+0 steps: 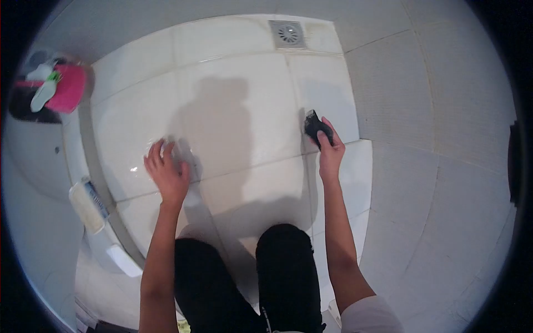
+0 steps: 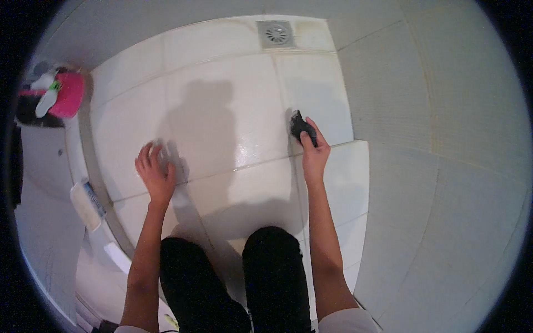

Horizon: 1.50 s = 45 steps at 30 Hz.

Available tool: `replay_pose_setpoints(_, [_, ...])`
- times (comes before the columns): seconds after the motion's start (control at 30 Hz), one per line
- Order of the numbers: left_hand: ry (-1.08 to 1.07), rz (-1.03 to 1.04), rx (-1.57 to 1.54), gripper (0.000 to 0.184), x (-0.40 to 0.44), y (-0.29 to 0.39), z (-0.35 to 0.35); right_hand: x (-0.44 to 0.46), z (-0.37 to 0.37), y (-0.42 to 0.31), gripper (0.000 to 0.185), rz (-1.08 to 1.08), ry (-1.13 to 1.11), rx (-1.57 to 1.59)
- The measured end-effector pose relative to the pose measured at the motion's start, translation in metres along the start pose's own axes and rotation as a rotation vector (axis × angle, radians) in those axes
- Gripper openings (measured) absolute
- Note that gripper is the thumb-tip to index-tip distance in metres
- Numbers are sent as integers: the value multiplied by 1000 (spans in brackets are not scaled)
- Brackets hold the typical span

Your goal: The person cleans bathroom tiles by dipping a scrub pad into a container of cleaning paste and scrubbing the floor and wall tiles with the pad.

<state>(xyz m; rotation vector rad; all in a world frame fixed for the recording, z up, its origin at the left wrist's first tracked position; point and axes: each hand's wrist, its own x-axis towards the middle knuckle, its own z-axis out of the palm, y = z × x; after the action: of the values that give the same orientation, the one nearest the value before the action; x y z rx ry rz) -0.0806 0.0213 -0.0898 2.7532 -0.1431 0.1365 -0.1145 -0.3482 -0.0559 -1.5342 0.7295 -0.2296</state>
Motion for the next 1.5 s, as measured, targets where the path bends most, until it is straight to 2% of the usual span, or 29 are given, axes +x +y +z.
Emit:
replay_pose_setpoints(0.03, [-40,67,4,51,33,33,4,17,-12,-7,34,20,18,8])
replay_pose_setpoints(0.1, [-67,43,-9,54,68,63,28,22,-11,4,42,-379,-101,-526])
replay_pose_setpoints(0.17, [-99,11,-11,57,85,94,50,8,-19,18,47,-449,-266,-840])
replay_pose_setpoints(0.23, [-27,-114,123,64,90,108,77,-22,-20,24,51,-453,-357,-1053])
replay_pose_setpoints(0.33, [-84,-148,156,67,92,110,75,20,-25,21,55,-391,-304,-1043])
replay_pose_setpoints(0.4, [-92,-167,155,68,92,114,75,96,-21,14,55,-574,-227,-1175])
replay_pose_setpoints(0.47, [-72,-141,157,68,91,111,78,167,-4,-4,49,-572,-58,-1151])
replay_pose_setpoints(0.5, [-46,-119,160,68,92,110,79,179,-2,-9,49,-565,-54,-1147])
replay_pose_setpoints(0.57, [-43,-94,169,68,91,110,78,188,-2,-19,46,-481,-41,-1103])
replay_pose_setpoints(0.6, [-60,-110,190,68,92,111,77,173,-11,-14,43,-507,-33,-1178])
replay_pose_setpoints(0.7, [-70,-121,217,68,93,110,80,104,-41,0,45,-395,-63,-1211])
replay_pose_setpoints(0.77, [-80,-133,236,68,92,112,80,95,-43,-1,47,-350,-68,-1224])
replay_pose_setpoints(0.87, [-98,-114,241,70,92,109,81,140,-38,-3,54,-479,-122,-1244])
replay_pose_setpoints(0.97, [-95,-80,271,69,92,111,81,238,-16,-30,40,-588,-87,-1187])
replay_pose_setpoints(1.0, [-94,-85,276,69,92,111,82,260,-12,-33,39,-559,-113,-1014])
replay_pose_setpoints(1.1, [-116,-94,287,68,92,110,78,222,-20,-23,41,-576,-61,-1127])
replay_pose_setpoints(1.13, [-118,-113,281,67,94,111,80,192,-30,-20,45,-448,-97,-1162])
replay_pose_setpoints(1.2, [-98,-102,284,66,92,108,84,129,-49,-8,48,-340,-101,-1200])
replay_pose_setpoints(1.23, [-89,-95,293,65,92,107,83,115,-51,-3,48,-344,-104,-1199])
replay_pose_setpoints(1.3, [-97,-95,297,65,92,108,81,100,-53,7,51,-294,-93,-1405])
replay_pose_setpoints(1.4, [-102,-82,300,64,94,108,82,179,-22,-14,56,-433,-145,-1253])
replay_pose_setpoints(1.47, [-52,-48,295,64,93,108,82,253,-2,-20,54,-625,-94,-1186])
replay_pose_setpoints(1.5, [-61,-49,300,64,90,109,82,282,7,-28,51,-605,-83,-1134])
